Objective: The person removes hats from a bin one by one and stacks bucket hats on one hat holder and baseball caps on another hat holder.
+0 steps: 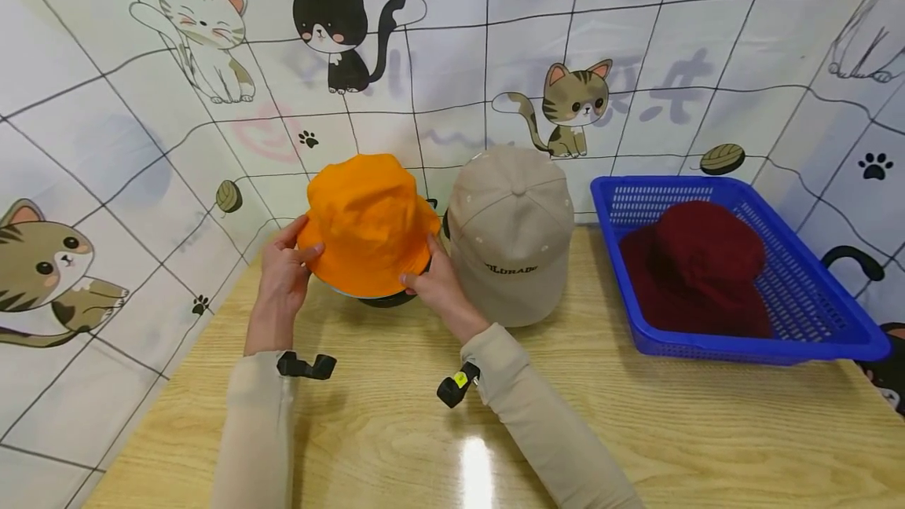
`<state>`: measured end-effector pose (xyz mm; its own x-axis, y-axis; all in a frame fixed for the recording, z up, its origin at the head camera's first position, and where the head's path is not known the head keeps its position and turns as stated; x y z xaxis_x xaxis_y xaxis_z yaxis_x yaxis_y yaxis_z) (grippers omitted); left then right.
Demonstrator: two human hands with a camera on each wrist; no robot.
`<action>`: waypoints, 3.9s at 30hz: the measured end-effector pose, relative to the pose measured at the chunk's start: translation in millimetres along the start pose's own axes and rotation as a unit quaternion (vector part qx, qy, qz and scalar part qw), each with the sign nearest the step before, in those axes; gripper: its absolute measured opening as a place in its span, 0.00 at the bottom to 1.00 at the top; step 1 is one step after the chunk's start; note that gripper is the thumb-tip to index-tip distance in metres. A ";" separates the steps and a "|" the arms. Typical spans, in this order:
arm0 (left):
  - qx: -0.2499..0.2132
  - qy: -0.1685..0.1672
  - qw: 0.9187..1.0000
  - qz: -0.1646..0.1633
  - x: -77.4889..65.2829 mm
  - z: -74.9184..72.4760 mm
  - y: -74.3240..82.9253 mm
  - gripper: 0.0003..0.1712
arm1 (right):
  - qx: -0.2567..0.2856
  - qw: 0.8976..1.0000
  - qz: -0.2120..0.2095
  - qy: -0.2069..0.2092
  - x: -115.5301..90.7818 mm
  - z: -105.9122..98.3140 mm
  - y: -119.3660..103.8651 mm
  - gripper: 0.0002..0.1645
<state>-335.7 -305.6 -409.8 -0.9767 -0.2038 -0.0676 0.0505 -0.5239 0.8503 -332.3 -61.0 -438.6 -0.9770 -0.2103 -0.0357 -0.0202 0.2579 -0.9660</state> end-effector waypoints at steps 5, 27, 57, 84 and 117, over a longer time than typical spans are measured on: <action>0.024 0.009 1.000 -0.011 5.1 -3.7 -11.2 0.45 | -0.023 1.000 -0.003 -0.002 1.4 2.9 2.7 0.60; 0.060 0.065 0.995 -0.034 -0.6 -10.2 -10.9 0.42 | 0.001 0.999 0.021 -0.046 -5.2 5.4 4.6 0.60; 0.201 0.100 0.972 0.072 -28.2 21.9 30.1 0.46 | -0.123 0.984 -0.009 -0.128 -27.1 -3.7 -24.2 0.54; 0.158 -0.246 0.942 0.162 -170.7 227.4 -41.2 0.14 | -0.357 0.909 -0.181 0.118 -137.5 -252.3 -77.4 0.15; 0.276 -0.280 0.919 0.003 -156.5 335.7 -264.9 0.27 | -0.551 0.827 0.005 0.108 -128.0 -393.3 15.2 0.28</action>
<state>-266.3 142.7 -449.2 -0.9386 0.3340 0.0866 0.0943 0.0068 0.9955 -291.1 340.7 -348.0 -0.9911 -0.0593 0.1192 -0.0759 0.9872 -0.1406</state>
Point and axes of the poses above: each hand's wrist, its own x-axis towards the middle knuckle, its own z-axis out of the palm, y = z × x, the point moved 9 cm from there along x, towards the middle knuckle, and after that the axes turned 14 degrees about -x, right-handed, at the moved point
